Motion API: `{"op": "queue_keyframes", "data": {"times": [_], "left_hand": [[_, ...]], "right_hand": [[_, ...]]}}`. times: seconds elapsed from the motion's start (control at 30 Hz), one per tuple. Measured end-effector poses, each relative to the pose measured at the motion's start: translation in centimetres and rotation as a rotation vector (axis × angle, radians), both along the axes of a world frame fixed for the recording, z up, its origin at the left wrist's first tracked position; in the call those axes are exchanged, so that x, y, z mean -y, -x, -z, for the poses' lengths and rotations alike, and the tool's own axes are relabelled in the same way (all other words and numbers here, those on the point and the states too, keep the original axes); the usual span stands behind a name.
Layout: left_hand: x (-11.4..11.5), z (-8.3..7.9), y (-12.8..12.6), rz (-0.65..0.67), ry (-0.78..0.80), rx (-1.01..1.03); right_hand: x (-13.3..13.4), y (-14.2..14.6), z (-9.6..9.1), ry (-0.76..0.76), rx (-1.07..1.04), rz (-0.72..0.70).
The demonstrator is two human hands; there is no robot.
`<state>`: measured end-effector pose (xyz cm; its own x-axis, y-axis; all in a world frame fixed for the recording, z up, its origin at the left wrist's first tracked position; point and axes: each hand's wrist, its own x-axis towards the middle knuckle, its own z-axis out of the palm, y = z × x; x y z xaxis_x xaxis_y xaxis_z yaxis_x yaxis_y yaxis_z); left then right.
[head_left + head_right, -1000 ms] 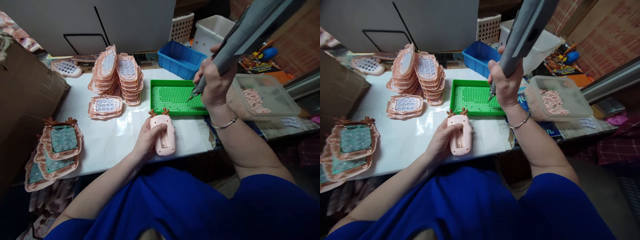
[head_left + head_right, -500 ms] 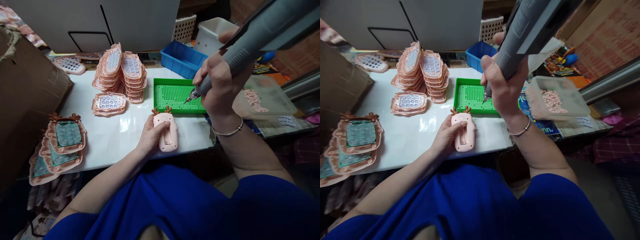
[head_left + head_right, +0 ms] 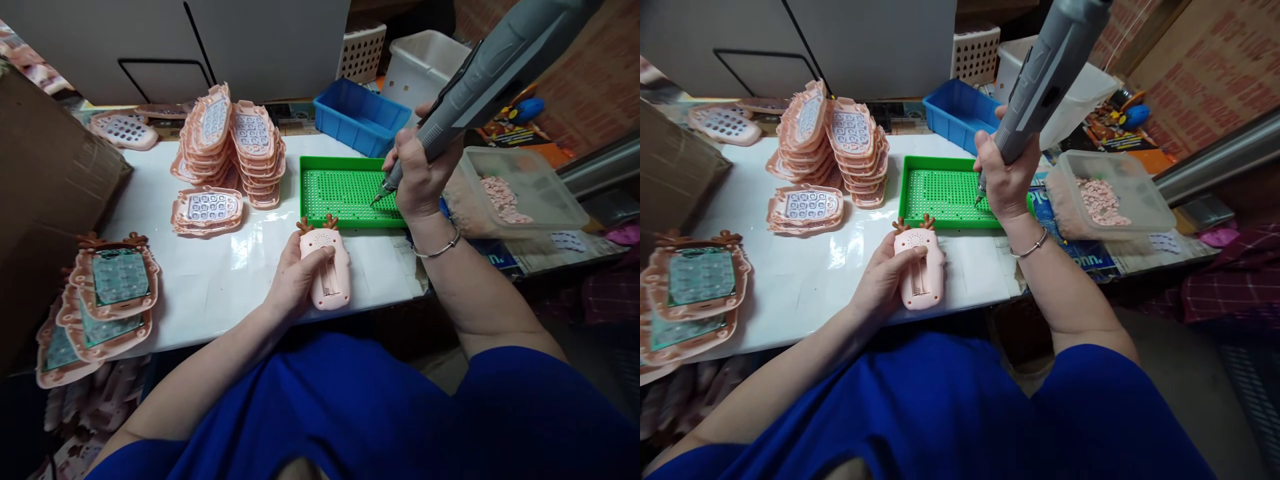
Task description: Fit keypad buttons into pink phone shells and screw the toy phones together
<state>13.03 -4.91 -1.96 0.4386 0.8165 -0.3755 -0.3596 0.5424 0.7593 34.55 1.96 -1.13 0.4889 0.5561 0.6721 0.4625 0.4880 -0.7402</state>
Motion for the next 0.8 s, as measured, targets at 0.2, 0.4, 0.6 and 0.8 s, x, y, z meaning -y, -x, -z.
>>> {"op": "queue_keyframes", "data": {"times": [0.2, 0.4, 0.6, 0.8], "left_hand": [[0.0, -0.1, 0.0, 0.001, -0.008, -0.009], [0.0, -0.2, 0.0, -0.002, -0.01, -0.009], [0.0, -0.1, 0.1, 0.0, -0.009, 0.007], [0.1, 0.0, 0.0, -0.009, -0.016, -0.001]], "right_hand": [[0.2, 0.4, -0.1, 0.002, -0.047, 0.005], [0.1, 0.2, 0.0, -0.007, -0.129, -0.044], [-0.4, -0.9, 0.6, 0.08, -0.14, -0.134], [1.1, 1.7, -2.9, -0.07, -0.125, -0.076]]}}
